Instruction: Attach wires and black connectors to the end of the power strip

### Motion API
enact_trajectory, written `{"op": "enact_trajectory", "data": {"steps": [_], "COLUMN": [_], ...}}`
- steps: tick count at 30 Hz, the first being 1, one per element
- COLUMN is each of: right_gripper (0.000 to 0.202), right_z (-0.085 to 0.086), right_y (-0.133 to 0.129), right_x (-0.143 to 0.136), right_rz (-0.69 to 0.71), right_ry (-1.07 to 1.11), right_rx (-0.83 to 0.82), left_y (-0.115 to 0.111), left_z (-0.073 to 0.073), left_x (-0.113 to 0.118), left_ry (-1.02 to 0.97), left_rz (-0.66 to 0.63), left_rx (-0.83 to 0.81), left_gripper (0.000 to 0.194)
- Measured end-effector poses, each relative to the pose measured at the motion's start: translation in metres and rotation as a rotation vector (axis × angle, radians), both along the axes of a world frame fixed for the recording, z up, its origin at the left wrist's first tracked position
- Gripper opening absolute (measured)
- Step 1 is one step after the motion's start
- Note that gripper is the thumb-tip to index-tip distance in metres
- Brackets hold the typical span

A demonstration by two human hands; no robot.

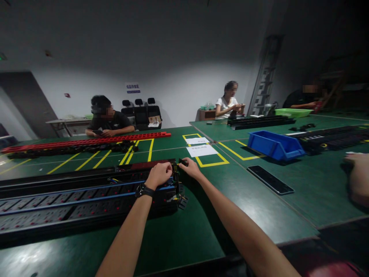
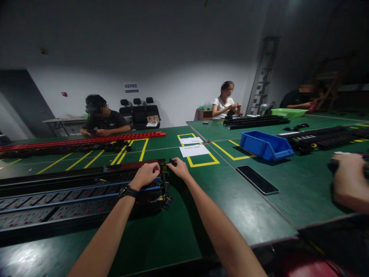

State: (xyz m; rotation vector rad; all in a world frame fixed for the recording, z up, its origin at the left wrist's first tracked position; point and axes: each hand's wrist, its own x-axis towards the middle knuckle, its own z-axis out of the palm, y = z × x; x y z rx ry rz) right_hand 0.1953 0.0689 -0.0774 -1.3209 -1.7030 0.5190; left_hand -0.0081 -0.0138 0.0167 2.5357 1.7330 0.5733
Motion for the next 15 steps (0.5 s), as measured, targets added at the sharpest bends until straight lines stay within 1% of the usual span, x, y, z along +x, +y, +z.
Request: {"op": "enact_trajectory", "data": {"steps": [3, 6, 8, 11, 15], "right_gripper": [0.036, 0.026, 0.02, 0.017, 0.017], "right_z": [0.004, 0.01, 0.014, 0.018, 0.018], "right_y": [-0.004, -0.01, -0.015, -0.019, -0.021], "right_x": [-0.008, -0.015, -0.018, -0.018, -0.014], "right_rz": [-0.061, -0.105, -0.106, -0.1, -0.079], "right_ry": [-0.055, -0.137, -0.206, -0.299, -0.396], "right_rx": [-0.017, -0.013, 0.029, 0.088, 0.089], "left_y": [-0.001, -0.001, 0.0, 0.0, 0.0], "left_z": [0.001, 0.001, 0.001, 0.0, 0.0], "left_x": [0.0, -0.001, -0.001, -0.001, -0.001], "left_ry": [-0.004, -0.008, -0.011, -0.009, -0.004], "left_rz": [-0.002, -0.005, -0.011, -0.01, -0.003], "left_rx": [-0.005, -0.006, -0.007, -0.002, 0.003], "left_gripper": [0.018, 0.018, 0.018, 0.018, 0.017]}}
